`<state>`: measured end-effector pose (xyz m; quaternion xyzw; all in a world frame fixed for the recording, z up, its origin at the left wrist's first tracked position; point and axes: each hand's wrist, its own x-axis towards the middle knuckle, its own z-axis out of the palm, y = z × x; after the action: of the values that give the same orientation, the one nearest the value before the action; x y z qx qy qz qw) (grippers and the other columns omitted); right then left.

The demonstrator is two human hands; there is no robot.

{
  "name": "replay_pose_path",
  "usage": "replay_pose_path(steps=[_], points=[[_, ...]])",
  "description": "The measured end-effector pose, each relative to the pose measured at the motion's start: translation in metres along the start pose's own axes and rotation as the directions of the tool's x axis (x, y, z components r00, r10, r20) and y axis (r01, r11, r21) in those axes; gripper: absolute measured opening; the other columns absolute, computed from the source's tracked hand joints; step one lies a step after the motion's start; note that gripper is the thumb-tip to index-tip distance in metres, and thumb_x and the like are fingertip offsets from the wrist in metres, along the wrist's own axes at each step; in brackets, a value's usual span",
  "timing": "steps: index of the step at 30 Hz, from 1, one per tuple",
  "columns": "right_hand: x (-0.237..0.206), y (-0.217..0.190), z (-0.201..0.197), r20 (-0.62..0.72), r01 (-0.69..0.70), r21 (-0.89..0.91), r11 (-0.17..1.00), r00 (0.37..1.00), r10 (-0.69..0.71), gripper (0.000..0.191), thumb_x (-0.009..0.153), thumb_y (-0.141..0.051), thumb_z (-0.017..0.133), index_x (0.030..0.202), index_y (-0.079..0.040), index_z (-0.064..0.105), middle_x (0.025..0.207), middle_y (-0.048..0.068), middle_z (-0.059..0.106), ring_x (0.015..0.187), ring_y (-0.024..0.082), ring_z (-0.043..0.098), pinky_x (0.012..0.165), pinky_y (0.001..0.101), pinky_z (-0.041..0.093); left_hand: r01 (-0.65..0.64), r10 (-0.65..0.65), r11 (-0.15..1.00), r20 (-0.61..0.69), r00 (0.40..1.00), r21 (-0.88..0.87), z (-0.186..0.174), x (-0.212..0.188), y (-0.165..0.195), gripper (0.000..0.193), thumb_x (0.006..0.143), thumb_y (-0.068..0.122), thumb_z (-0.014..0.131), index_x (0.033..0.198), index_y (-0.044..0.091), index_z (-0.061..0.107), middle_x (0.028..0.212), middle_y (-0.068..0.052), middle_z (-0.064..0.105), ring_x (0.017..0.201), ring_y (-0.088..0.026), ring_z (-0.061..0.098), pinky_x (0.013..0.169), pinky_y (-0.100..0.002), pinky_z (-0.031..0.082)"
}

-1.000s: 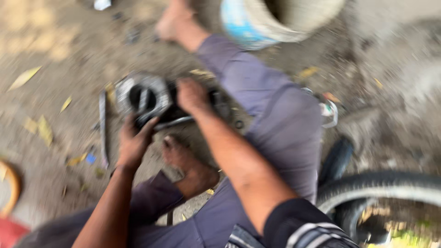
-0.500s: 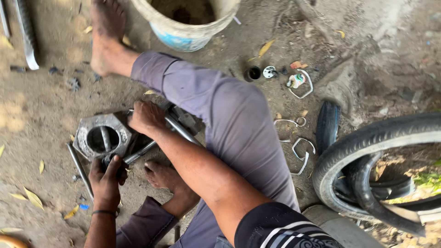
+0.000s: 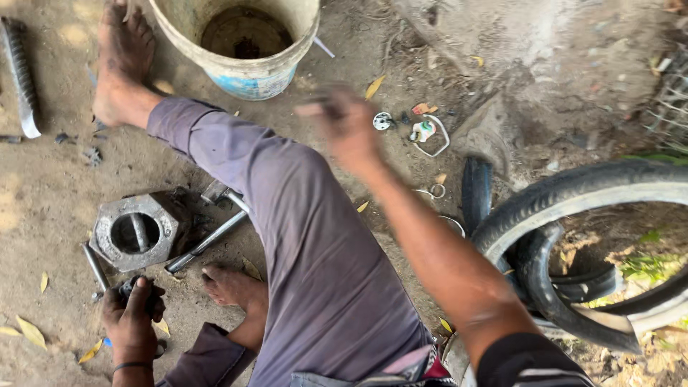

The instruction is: The person sits on the ground and uses a hammer and metal rod to strike and shape a coiled copper wire inside a metal housing. They repeatedly adjust the wire and strike it to fit it into the housing.

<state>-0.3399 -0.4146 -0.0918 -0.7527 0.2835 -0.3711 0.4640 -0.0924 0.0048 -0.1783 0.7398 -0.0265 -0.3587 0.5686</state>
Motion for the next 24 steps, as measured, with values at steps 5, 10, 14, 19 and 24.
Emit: replay_pose_path(steps=[5, 10, 14, 19, 24], points=[[-0.042, 0.107, -0.065, -0.293, -0.775, 0.193, 0.602, 0.54, 0.789, 0.016, 0.089, -0.012, 0.08, 0.09, 0.002, 0.072, 0.069, 0.007, 0.06, 0.052, 0.016, 0.051, 0.046, 0.0372, 0.04, 0.061, -0.059, 0.995, -0.029, 0.998, 0.074, 0.012, 0.01, -0.007, 0.023, 0.106, 0.021, 0.069, 0.108, 0.005, 0.053, 0.084, -0.011, 0.067, 0.06, -0.014, 0.057, 0.049, -0.027, 0.041], [-0.032, 0.154, -0.061, -0.428, -0.677, -0.113, 0.727, 0.694, 0.58, 0.016, 0.088, -0.013, 0.08, 0.098, -0.001, 0.076, 0.082, 0.01, 0.074, 0.067, 0.022, 0.063, 0.06, 0.0384, 0.051, 0.112, -0.111, 0.988, -0.015, 0.994, 0.104, 0.033, 0.019, 0.0, 0.022, 0.104, 0.021, 0.069, 0.113, 0.006, 0.054, 0.084, -0.009, 0.067, 0.061, -0.012, 0.058, 0.05, -0.026, 0.043], [-0.022, 0.179, -0.079, -0.468, -0.578, -0.512, 0.635, 0.808, 0.358, 0.027, 0.083, -0.008, 0.076, 0.11, -0.004, 0.071, 0.087, 0.017, 0.074, 0.08, 0.03, 0.074, 0.072, 0.0421, 0.058, 0.135, -0.134, 0.982, -0.013, 0.991, 0.131, 0.041, 0.028, 0.001, 0.023, 0.104, 0.02, 0.069, 0.115, 0.006, 0.055, 0.084, -0.009, 0.067, 0.06, -0.012, 0.058, 0.049, -0.026, 0.042], [-0.033, 0.199, -0.094, -0.263, -0.351, -0.825, 0.443, 0.932, 0.25, 0.039, 0.067, -0.006, 0.085, 0.103, -0.001, 0.069, 0.089, 0.021, 0.073, 0.079, 0.039, 0.069, 0.068, 0.0489, 0.055, 0.127, -0.128, 0.978, -0.007, 0.992, 0.164, 0.045, 0.035, -0.006, 0.022, 0.105, 0.019, 0.069, 0.115, 0.007, 0.054, 0.084, -0.009, 0.066, 0.062, -0.012, 0.058, 0.05, -0.025, 0.043], [-0.04, 0.219, -0.088, -0.315, -0.532, -0.538, 0.654, 0.847, 0.429, 0.025, 0.082, -0.01, 0.085, 0.1, -0.003, 0.069, 0.088, 0.012, 0.075, 0.075, 0.024, 0.073, 0.071, 0.0387, 0.059, 0.132, -0.133, 0.976, -0.008, 0.991, 0.175, 0.046, 0.033, -0.011, 0.022, 0.105, 0.019, 0.069, 0.113, 0.006, 0.053, 0.084, -0.009, 0.066, 0.061, -0.012, 0.058, 0.049, -0.025, 0.042]])
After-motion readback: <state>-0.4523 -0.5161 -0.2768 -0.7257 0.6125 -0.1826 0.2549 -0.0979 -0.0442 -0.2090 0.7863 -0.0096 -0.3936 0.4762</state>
